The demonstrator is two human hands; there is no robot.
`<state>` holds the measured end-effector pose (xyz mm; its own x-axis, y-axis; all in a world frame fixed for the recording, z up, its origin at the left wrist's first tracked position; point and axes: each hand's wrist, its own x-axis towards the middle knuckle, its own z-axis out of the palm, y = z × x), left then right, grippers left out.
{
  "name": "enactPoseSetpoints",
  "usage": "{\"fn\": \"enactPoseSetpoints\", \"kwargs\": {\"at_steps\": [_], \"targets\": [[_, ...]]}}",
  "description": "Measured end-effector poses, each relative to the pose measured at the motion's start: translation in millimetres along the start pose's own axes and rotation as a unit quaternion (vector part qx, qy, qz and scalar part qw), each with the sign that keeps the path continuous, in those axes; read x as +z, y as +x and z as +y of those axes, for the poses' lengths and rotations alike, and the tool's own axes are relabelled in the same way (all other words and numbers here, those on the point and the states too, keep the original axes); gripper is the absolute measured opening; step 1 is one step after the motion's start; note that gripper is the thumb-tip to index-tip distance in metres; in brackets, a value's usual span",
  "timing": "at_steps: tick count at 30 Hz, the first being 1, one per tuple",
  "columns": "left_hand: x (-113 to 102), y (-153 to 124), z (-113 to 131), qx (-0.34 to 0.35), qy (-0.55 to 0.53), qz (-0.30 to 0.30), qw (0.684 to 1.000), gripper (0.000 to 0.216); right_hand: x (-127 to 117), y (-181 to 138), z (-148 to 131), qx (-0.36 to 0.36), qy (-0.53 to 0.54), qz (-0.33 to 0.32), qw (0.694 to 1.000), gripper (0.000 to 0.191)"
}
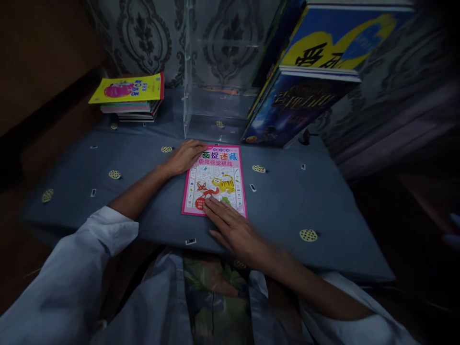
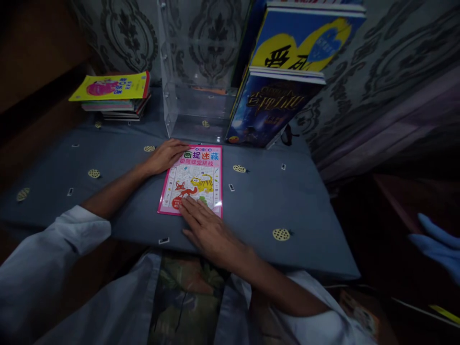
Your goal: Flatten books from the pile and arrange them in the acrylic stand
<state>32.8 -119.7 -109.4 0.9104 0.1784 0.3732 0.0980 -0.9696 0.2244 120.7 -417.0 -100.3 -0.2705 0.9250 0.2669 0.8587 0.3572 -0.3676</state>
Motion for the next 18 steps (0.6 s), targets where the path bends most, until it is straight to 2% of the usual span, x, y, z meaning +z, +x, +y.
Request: {"fn": "enactPoseSetpoints", "kwargs": {"at_steps": [10,18], "targets": [[3,-1,0,-0.011,0.0,0.01,1.0,0.033,-13,-28,17,0.064,0.03,-0.015,0.997,0.061],[1,-2,3,-0.014,-0.003,0.009,1.0,0.034,-26,-15,42,0.082,0.063,-0.02,0.994,0.054]]}}
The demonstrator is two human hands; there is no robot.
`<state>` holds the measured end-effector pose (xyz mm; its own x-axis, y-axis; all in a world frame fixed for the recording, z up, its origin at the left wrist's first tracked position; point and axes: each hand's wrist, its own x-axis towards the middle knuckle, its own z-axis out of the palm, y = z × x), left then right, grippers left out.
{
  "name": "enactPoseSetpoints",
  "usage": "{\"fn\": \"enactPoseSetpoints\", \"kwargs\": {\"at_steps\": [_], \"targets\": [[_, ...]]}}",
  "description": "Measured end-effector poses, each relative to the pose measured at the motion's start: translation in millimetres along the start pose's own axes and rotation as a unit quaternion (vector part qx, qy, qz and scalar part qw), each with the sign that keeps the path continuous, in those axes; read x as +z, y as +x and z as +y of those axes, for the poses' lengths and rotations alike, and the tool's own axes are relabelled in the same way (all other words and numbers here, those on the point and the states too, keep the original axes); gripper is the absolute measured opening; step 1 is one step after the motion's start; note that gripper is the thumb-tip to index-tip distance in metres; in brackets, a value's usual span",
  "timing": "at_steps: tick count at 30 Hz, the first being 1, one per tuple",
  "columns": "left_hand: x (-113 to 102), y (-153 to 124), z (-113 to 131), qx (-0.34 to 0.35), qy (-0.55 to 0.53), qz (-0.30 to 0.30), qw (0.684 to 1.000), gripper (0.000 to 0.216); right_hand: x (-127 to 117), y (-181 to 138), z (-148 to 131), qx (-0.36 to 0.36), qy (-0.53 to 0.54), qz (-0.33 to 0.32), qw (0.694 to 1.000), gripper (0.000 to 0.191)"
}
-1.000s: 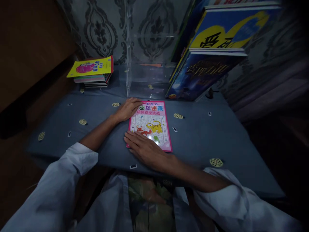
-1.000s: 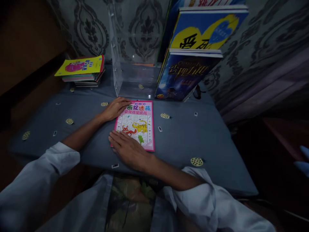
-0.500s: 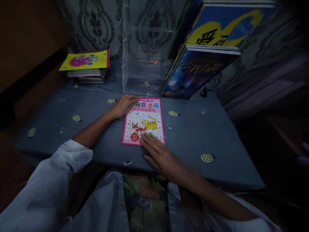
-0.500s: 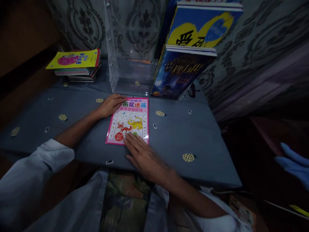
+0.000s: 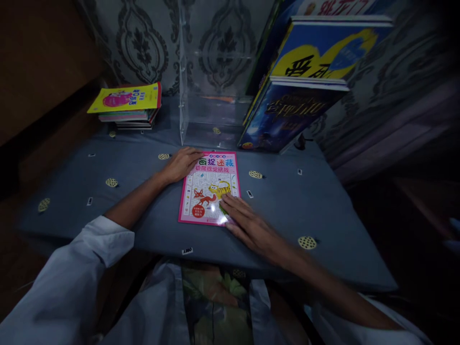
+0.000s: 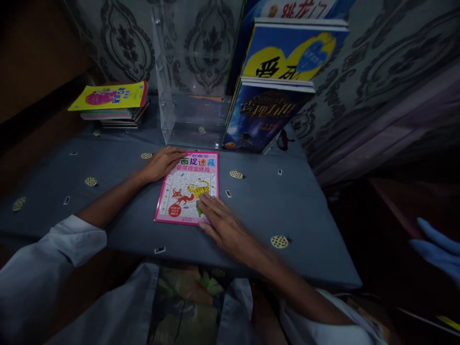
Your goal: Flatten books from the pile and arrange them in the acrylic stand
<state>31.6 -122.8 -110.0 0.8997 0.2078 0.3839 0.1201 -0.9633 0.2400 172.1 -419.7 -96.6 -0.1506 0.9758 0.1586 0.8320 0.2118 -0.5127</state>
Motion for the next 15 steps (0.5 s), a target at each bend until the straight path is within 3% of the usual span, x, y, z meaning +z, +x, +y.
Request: {"fn": "enactPoseSetpoints", "kwargs": {"at_steps": [6,15], "targets": [[-1,0,2,0.004,0.006,0.008,1.0,0.033,-10,40,28,0.011,0.004,-0.007,1.0,0.055],[-1,-1,5,-0.007,-0.002,0.006,1.0,0.033,-15,104,79,0.033,-0.058,0.038,0.997,0.054]]}}
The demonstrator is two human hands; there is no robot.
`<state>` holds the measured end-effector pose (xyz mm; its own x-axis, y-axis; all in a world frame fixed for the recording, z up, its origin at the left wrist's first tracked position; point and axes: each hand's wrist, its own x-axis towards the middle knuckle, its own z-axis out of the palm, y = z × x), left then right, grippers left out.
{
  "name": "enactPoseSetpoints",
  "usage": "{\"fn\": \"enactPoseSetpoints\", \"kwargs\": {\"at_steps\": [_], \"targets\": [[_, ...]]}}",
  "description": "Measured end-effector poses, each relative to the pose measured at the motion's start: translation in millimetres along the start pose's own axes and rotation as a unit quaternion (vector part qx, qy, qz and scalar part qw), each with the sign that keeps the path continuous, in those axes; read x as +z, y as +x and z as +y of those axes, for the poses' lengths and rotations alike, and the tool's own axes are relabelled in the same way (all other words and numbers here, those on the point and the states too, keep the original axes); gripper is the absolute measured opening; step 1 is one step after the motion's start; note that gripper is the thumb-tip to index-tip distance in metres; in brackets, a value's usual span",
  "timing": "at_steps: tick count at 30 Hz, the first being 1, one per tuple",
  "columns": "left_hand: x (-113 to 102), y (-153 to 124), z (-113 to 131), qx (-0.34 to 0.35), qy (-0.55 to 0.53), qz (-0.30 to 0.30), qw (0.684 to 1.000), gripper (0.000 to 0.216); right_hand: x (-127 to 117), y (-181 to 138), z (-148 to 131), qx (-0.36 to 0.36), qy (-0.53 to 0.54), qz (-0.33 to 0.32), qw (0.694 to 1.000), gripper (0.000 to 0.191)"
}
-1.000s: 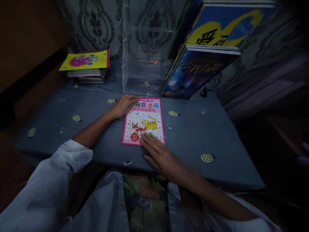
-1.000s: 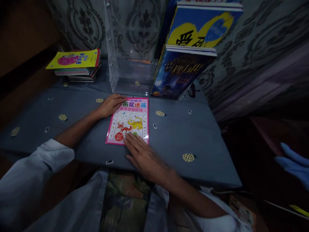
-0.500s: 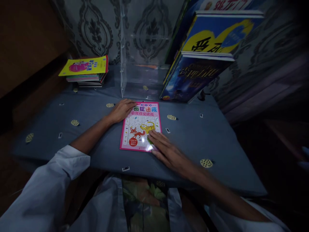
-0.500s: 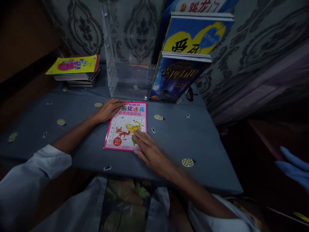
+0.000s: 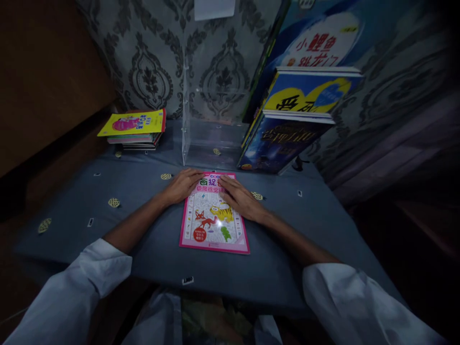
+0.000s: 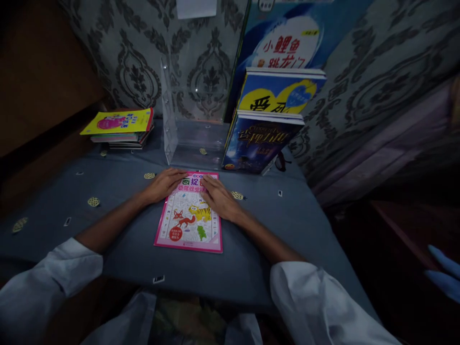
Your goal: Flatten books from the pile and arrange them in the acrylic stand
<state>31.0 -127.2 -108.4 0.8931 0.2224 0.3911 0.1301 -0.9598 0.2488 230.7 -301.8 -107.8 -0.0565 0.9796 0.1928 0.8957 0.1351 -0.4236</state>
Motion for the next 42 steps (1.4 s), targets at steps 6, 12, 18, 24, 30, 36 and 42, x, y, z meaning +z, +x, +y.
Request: {"fn": "enactPoseSetpoints", "kwargs": {"at_steps": [6,12,18,24,30,36,42], "targets": [[1,-3,7,-0.028,0.026,-0.014,0.999,0.037,7,13,10,0.046,-0.036,0.073,0.996,0.055],[4,-6,22,-0.117,0.106,-0.026,0.987,0.042,14,12,10,0.086,-0.079,0.102,0.988,0.053],[5,-3,42,-0.146,0.127,-0.048,0.98,0.05,24,11,9,0.11,-0.124,0.126,0.978,0.054],[3,1,56,-0.064,0.067,-0.118,0.989,0.06,25,9,8,0.103,-0.145,0.117,0.977,0.051],[-3,1,59,-0.037,0.017,-0.119,0.992,0.06,16,2,-2,0.091,-0.16,0.082,0.979,0.049],[5,-4,68,-0.148,0.062,-0.073,0.984,0.053,15,-13,-6,0.079,-0.152,0.073,0.982,0.053],[18,-13,61,-0.156,-0.027,-0.008,0.987,0.049,28,-27,-14,0.085,-0.143,0.075,0.983,0.055]]}}
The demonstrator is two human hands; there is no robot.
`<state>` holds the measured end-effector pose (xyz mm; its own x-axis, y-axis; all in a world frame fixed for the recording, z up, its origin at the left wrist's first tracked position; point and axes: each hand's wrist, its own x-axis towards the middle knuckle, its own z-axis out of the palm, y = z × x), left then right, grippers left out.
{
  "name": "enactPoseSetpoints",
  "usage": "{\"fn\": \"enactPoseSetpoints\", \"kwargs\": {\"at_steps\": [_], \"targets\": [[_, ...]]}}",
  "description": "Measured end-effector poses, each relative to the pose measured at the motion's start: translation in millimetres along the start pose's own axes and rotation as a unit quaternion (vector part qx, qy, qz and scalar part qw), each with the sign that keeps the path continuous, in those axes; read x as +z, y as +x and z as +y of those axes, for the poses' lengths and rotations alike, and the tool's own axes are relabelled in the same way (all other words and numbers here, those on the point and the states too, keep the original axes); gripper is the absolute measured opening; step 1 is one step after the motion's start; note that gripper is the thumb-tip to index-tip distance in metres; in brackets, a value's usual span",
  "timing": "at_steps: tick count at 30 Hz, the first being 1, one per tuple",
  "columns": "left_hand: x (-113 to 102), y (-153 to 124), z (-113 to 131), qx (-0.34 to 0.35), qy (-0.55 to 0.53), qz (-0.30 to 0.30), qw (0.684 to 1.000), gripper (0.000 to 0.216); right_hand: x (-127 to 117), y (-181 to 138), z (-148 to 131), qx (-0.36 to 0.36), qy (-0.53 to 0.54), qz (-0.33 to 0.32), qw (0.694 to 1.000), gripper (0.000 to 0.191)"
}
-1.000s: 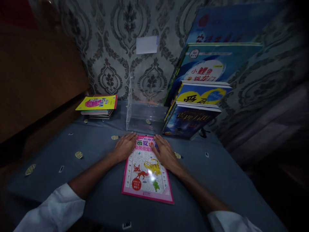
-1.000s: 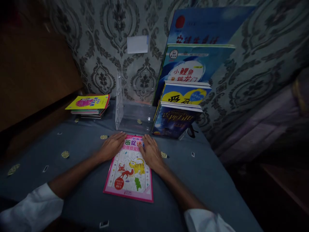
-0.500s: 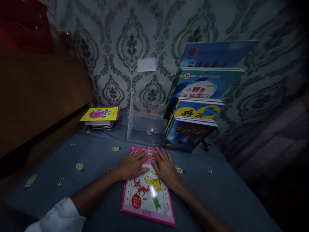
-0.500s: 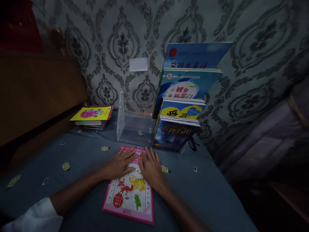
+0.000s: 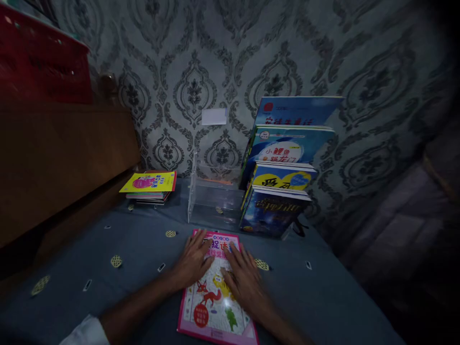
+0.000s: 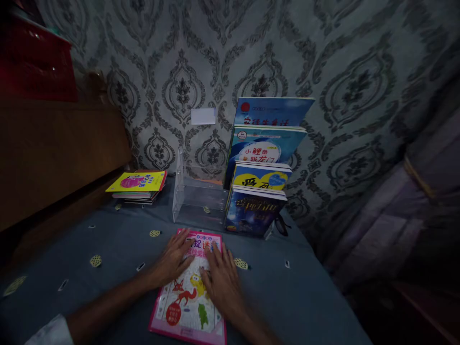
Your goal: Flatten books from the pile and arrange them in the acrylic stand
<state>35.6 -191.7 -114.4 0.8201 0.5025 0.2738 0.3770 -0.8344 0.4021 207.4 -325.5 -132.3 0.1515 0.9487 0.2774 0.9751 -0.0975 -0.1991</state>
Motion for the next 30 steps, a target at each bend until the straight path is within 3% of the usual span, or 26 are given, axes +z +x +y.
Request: {"fn": "enactPoseSetpoints", "kwargs": {"at_steps": [3,5,7,9,11,13,16,23,27,30], "targets": [[2,3,-10,-0.006,-0.141,0.049,0.989,0.045,3,-4,-4,0.005,0.001,0.006,1.0,0.054],[2,8,-18,-0.046,-0.263,0.099,0.959,0.048,5,-4,-4,0.008,0.001,0.005,1.0,0.054],[0,14,-23,-0.11,-0.397,0.156,0.898,0.058,6,-3,-3,0.009,0.001,0.007,1.0,0.054],[-2,19,-24,-0.181,-0.521,0.201,0.809,0.069,9,-3,-2,0.01,0.004,0.017,1.0,0.054],[-4,21,-19,-0.233,-0.615,0.197,0.727,0.075,13,-3,-1,0.008,0.007,0.028,1.0,0.053],[-6,19,-9,-0.26,-0.67,0.151,0.679,0.076,17,-4,0,0.004,0.013,0.041,0.999,0.053],[-11,13,7,-0.265,-0.709,0.087,0.648,0.071,24,-7,3,-0.004,0.028,0.066,0.997,0.055],[-17,11,17,-0.246,-0.751,0.064,0.61,0.059,34,-9,12,0.015,0.137,0.093,0.986,0.059],[-21,14,13,-0.244,-0.762,0.068,0.596,0.053,31,-6,9,0.102,0.264,0.13,0.95,0.066],[-28,16,10,-0.227,-0.769,0.076,0.593,0.05,17,-1,6,0.17,0.373,0.119,0.904,0.076]]}}
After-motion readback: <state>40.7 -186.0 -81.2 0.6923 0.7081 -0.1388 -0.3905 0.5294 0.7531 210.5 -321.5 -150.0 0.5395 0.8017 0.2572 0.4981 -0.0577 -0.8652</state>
